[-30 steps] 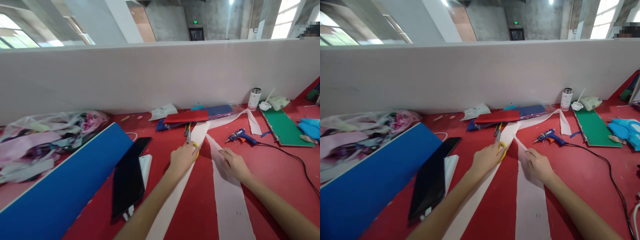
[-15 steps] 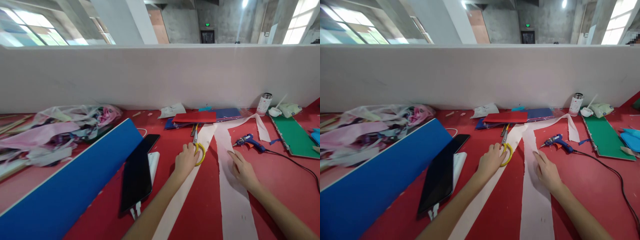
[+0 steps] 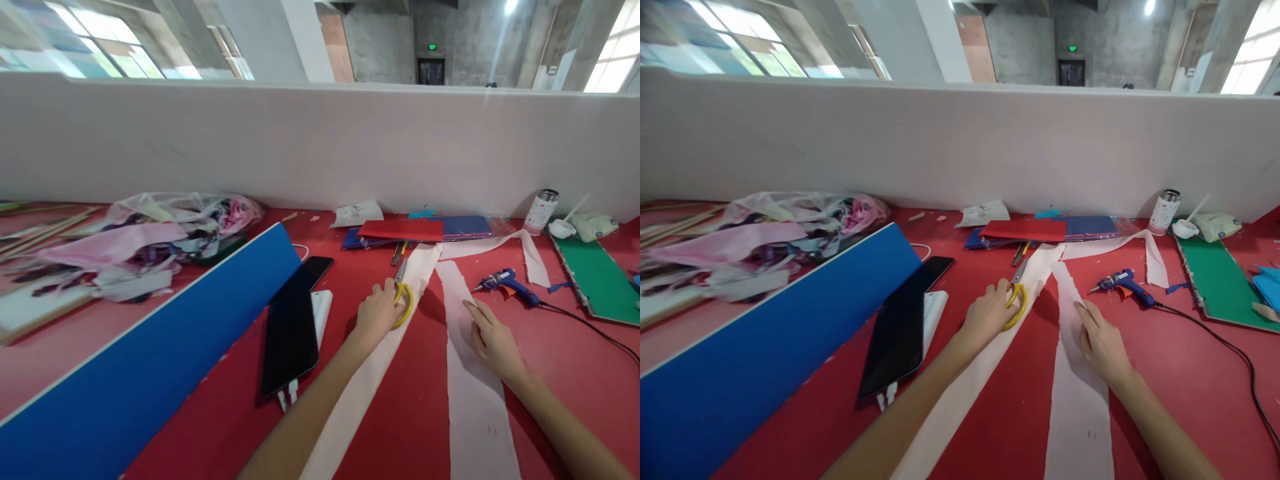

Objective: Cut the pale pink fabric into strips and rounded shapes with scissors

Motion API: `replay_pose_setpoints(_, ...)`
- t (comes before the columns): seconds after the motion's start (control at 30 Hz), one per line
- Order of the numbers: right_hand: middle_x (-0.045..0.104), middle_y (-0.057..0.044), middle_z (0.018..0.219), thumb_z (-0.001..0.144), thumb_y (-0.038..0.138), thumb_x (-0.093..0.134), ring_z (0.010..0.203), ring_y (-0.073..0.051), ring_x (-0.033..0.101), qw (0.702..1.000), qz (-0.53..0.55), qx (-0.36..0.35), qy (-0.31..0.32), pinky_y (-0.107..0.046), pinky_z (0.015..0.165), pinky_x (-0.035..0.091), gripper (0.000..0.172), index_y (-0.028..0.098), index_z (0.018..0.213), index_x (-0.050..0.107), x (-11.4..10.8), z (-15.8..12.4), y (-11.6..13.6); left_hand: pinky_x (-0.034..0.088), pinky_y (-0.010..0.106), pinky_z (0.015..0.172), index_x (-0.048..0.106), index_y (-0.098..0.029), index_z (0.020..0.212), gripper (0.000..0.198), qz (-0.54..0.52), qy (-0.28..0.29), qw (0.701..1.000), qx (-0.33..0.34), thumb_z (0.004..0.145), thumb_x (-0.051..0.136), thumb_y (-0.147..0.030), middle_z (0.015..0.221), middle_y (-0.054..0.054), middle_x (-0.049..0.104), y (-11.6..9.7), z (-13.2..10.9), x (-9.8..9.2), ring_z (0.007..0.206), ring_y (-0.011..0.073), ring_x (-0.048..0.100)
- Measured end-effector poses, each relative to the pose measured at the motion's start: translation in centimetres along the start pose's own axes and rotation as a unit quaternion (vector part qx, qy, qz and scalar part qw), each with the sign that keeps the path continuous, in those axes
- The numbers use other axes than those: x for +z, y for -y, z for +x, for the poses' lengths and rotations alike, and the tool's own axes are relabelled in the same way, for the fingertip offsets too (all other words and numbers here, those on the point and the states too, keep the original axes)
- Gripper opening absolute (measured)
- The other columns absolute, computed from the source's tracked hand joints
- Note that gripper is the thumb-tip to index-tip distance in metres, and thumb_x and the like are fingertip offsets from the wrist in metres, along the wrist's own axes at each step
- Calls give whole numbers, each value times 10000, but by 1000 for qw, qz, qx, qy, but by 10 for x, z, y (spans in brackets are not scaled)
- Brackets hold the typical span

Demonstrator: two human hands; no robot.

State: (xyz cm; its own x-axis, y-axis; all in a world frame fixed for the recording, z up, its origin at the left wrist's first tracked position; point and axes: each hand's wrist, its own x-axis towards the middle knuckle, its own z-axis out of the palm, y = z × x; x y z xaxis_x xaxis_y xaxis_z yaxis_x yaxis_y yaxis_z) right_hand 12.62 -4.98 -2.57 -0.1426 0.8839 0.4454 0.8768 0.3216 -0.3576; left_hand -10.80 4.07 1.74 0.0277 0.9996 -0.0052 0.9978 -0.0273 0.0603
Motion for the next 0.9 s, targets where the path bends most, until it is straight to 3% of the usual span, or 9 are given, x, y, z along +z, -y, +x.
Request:
replay_pose_setpoints(0.17, 548, -152, 1258, 860, 123, 355, 914, -213, 659, 1000, 7, 12, -23, -277, 600, 539, 508, 187, 1362, 405, -1, 0, 3, 455, 359, 683, 443, -210, 1011, 232, -142, -6, 990, -23, 840, 485, -361, 1005, 122, 627, 8, 3, -5, 874, 307, 649)
replay_pose_setpoints(0.3, 523, -152, 1284, 849, 121, 372, 1020, -231, 635, 999, 27, 17, -29, -289, 646, 556, 534, 206, 1376, 395, 0, 1, 2, 455, 297, 684, 447, -235, 992, 263, -282, -23, 959, 0, 778, 589, -290, 972, 62, 655, 7, 3, 2, 876, 233, 651)
replay_pose_setpoints(0.43, 486, -140, 1331, 844, 124, 385, 1195, -233, 540, 998, 54, 16, -39, -338, 856, 537, 548, 221, 1383, 390, 2, 0, -1, 456, 260, 599, 472, -235, 943, 282, -491, -4, 870, 41, 754, 620, -383, 828, 15, 641, -2, -1, 8, 722, 172, 648)
replay_pose_setpoints(0.6, 470, -135, 1340, 833, 112, 375, 1232, -228, 506, 994, 85, 31, -64, -366, 926, 502, 564, 228, 1385, 380, 2, 0, -3, 407, 214, 531, 384, -249, 919, 361, -630, 42, 774, 56, 683, 638, -351, 779, -20, 601, -11, -8, 7, 632, 117, 579)
replay_pose_setpoints(0.73, 492, -145, 1294, 871, 142, 370, 1217, -235, 502, 986, 117, 52, -103, -400, 957, 469, 472, 204, 1336, 422, 0, 2, -4, 343, 185, 467, 387, -262, 960, 337, -637, 54, 768, 40, 700, 582, -351, 774, -47, 568, -14, -12, 10, 522, 73, 482)
replay_pose_setpoints(0.9, 519, -131, 1244, 864, 123, 357, 1161, -229, 516, 978, 147, 76, -130, -416, 939, 465, 453, 207, 1302, 441, -3, 5, -5, 338, 187, 459, 483, -248, 959, 296, -620, 78, 779, 52, 692, 594, -312, 881, -11, 624, -15, -20, 5, 536, 71, 497)
